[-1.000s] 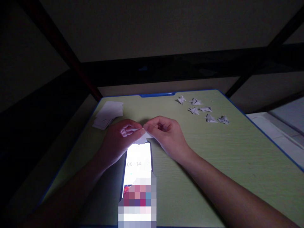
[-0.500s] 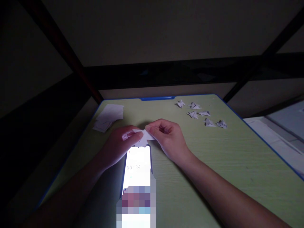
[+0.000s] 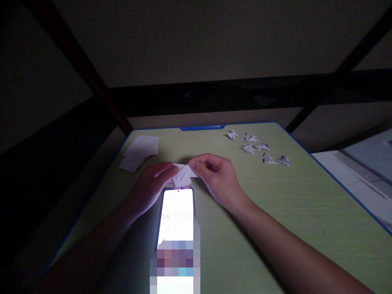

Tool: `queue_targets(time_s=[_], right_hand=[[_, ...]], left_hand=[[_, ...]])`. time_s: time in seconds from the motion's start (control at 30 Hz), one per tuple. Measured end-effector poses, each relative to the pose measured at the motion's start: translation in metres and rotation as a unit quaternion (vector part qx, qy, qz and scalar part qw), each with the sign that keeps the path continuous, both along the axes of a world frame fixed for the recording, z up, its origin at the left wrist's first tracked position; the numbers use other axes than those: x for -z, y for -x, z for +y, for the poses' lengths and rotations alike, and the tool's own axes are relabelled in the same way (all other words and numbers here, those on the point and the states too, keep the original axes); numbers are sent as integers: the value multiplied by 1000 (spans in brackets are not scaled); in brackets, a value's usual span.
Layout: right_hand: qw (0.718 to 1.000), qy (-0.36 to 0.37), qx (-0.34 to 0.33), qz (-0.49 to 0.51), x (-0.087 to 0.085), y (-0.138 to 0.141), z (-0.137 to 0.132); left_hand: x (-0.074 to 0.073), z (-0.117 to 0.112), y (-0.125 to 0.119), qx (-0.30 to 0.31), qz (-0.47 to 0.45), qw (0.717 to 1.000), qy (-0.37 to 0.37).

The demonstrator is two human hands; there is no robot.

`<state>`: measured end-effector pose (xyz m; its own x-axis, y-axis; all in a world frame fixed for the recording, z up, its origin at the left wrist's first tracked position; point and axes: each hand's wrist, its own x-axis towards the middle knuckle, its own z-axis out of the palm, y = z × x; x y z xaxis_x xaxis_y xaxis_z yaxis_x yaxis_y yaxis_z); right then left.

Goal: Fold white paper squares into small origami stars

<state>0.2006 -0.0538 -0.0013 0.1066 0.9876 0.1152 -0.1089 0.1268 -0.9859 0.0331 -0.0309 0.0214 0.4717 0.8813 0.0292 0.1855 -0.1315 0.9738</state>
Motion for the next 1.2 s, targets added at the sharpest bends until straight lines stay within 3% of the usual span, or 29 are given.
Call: queue_targets(time_s=[0.23, 0.5, 0.67, 0.8, 1.2], right_hand=[[1000, 2, 9, -2, -1, 0, -1], [1000, 19, -23, 5, 3, -1, 0], [1000, 15, -7, 3, -2, 0, 0], [1000, 11, 2, -4, -4, -1, 0], [1000, 3, 6, 7, -2, -1, 1]], left_hand=[[-2, -2, -2, -5, 41, 999, 4], [0, -1, -2, 1, 17, 1000, -20], [1, 0, -1, 22, -9, 1000, 16], [2, 4, 3, -8, -33, 999, 34], [-4, 3, 2, -1, -5, 1000, 21]])
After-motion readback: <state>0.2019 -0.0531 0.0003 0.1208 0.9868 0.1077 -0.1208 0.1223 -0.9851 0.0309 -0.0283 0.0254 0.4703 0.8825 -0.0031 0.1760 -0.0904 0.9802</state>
